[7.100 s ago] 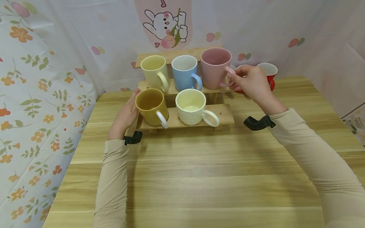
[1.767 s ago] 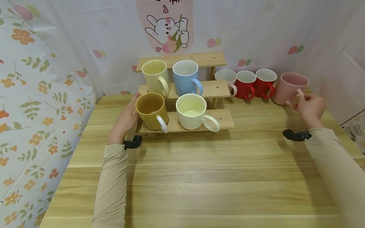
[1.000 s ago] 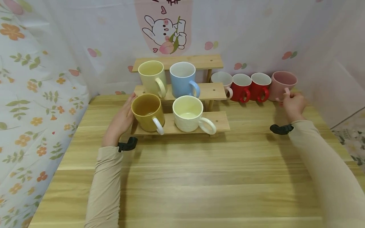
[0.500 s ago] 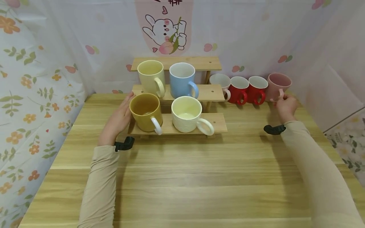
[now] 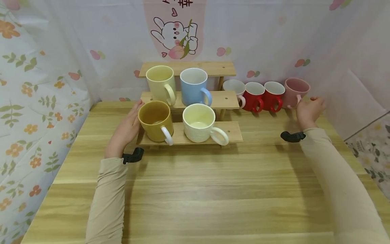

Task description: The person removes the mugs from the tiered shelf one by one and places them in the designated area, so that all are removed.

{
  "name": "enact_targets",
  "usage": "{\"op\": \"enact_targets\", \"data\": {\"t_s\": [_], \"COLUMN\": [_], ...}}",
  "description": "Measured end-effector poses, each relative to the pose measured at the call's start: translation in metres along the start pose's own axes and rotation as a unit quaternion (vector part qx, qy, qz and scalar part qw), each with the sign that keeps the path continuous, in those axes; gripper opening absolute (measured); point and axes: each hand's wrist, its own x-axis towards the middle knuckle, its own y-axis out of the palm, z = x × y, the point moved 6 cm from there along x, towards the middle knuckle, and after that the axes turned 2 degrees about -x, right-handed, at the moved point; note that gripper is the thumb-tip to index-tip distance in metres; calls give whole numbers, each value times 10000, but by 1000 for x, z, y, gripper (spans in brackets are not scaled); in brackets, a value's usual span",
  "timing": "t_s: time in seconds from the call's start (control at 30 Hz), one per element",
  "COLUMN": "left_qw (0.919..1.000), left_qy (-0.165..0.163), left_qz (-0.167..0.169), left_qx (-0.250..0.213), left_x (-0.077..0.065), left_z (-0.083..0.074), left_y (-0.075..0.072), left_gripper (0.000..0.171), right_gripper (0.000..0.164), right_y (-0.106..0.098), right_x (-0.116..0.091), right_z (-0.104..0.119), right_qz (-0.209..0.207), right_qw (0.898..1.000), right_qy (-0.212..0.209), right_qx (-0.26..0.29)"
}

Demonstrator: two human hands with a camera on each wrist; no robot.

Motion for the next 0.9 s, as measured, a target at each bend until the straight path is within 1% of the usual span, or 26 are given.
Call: {"op": "enact_targets", "data": {"t_s": [0.07,0.17,0.27,0.37,0.47,0.53,0.6,0.73,0.9], "left_qw": [10000,10000,9999,9999,10000,9999,9999,9998,9999], "left_qy": [-2,23,56,75,67,73,106,119,108], "left_qz": [-28,-58,-69,-68,-68,-71,-84,-59,-45], "left_qx": [-22,-66,-84,-50,1,-5,-46,-114,-120], "left_x": [-1,-1,-1,0,0,1,1,1,1], "left_z": [1,1,1,1,1,1,1,1,2], "left_y": [0,-1,-1,0,1,1,1,2,1], "left_gripper": [55,55,55,56,55,55,55,55,55], "right_gripper": [21,16,8,7,7,8,14,21,21], "right_y": [-1,1,6,11,19,23,28,37,49], "right_x": [-6,-20,-35,-51,-68,-81,-91,-111,-133], "right_z": [11,29,46,59,71,80,88,101,115], "right_qz": [-52,85,334,682,1174,1464,1707,1966,2384], "right_qw": [9996,9977,9943,9905,9839,9788,9727,9629,9507], "right_qy": [-159,-571,-904,-1027,-1065,-1185,-1385,-1750,-1921], "right_qx": [210,357,459,605,831,810,742,598,492]}}
